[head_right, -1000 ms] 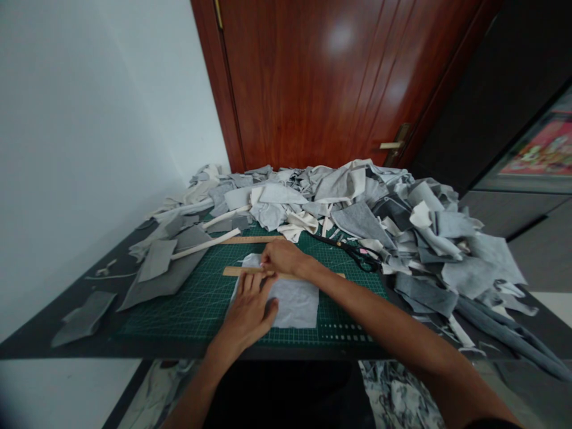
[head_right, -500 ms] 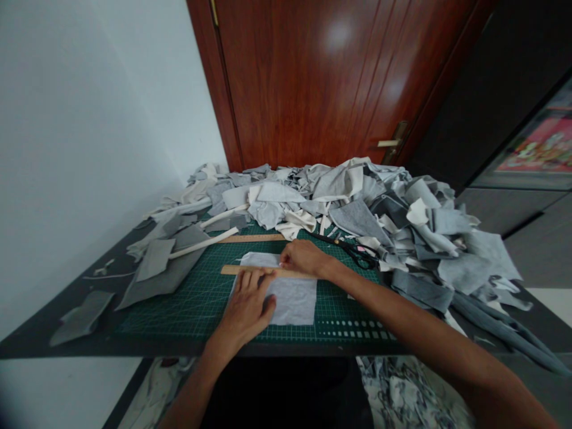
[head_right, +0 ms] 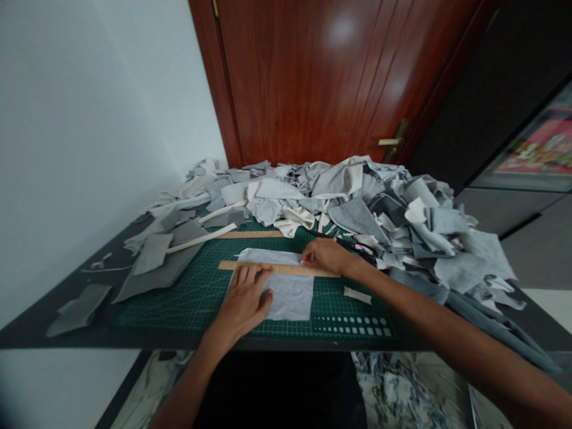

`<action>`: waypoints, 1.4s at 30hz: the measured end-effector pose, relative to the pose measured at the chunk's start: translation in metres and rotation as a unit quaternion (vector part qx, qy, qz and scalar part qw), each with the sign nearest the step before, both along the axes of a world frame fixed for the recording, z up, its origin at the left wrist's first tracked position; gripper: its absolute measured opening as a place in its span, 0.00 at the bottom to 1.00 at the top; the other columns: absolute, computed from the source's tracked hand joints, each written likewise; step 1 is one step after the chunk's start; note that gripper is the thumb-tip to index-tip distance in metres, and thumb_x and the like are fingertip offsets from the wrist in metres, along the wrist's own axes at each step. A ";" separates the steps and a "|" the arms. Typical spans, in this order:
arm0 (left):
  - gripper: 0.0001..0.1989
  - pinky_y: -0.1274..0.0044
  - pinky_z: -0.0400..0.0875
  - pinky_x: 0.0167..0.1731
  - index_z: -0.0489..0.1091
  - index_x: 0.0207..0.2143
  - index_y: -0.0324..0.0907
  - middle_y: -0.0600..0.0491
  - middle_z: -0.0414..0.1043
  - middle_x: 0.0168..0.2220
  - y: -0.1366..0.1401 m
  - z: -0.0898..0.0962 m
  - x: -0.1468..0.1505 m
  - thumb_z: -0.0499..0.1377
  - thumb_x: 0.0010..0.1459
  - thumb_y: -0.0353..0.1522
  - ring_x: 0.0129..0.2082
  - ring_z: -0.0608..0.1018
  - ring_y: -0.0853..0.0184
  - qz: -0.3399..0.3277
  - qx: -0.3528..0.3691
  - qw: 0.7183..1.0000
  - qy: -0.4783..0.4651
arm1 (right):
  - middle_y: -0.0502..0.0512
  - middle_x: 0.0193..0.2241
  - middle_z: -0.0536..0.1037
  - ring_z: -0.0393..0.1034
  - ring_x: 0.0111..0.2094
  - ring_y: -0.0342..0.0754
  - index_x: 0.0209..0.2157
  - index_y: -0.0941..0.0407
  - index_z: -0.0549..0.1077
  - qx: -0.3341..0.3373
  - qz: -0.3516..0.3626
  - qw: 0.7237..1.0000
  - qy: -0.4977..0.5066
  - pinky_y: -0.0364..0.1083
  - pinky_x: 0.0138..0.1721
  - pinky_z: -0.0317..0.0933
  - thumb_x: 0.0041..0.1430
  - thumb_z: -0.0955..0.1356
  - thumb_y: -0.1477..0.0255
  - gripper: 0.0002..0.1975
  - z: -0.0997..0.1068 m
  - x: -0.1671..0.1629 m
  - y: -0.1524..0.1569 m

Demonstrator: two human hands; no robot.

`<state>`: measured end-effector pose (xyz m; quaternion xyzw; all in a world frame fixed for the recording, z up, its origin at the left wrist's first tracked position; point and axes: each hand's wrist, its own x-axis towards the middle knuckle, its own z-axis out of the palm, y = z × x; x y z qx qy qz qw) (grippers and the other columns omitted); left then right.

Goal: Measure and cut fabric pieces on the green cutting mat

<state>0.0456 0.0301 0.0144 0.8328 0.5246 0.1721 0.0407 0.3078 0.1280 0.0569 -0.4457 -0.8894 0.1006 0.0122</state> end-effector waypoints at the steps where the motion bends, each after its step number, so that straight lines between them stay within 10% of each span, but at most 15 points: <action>1: 0.22 0.53 0.53 0.69 0.67 0.61 0.43 0.45 0.67 0.57 0.000 0.000 0.000 0.56 0.64 0.32 0.62 0.65 0.52 0.000 0.000 1.000 -0.001 | 0.54 0.39 0.86 0.80 0.40 0.51 0.39 0.53 0.85 0.000 -0.002 1.000 -0.004 0.42 0.36 0.61 0.65 0.71 0.67 0.09 0.000 0.004 -0.001; 13: 0.22 0.53 0.53 0.69 0.67 0.60 0.45 0.46 0.67 0.57 0.000 -0.005 -0.001 0.56 0.64 0.32 0.61 0.66 0.52 -0.005 0.010 1.000 -0.024 | 0.56 0.38 0.86 0.79 0.38 0.50 0.38 0.54 0.84 -0.035 -0.033 0.998 0.029 0.44 0.40 0.64 0.66 0.69 0.68 0.10 0.009 0.040 -0.015; 28: 0.23 0.52 0.47 0.71 0.64 0.62 0.45 0.47 0.65 0.60 -0.005 -0.008 -0.002 0.55 0.65 0.32 0.65 0.63 0.52 -0.004 0.011 1.000 -0.020 | 0.54 0.35 0.86 0.78 0.35 0.45 0.37 0.55 0.85 0.003 0.012 0.986 0.167 0.41 0.37 0.62 0.64 0.71 0.71 0.07 0.001 -0.144 0.016; 42: 0.24 0.51 0.48 0.71 0.65 0.62 0.44 0.45 0.64 0.60 -0.003 -0.005 -0.002 0.56 0.64 0.32 0.67 0.61 0.51 -0.004 -0.002 1.000 -0.023 | 0.52 0.27 0.83 0.73 0.29 0.44 0.33 0.55 0.85 0.005 0.029 0.993 0.110 0.41 0.33 0.58 0.61 0.71 0.72 0.08 0.007 -0.138 0.016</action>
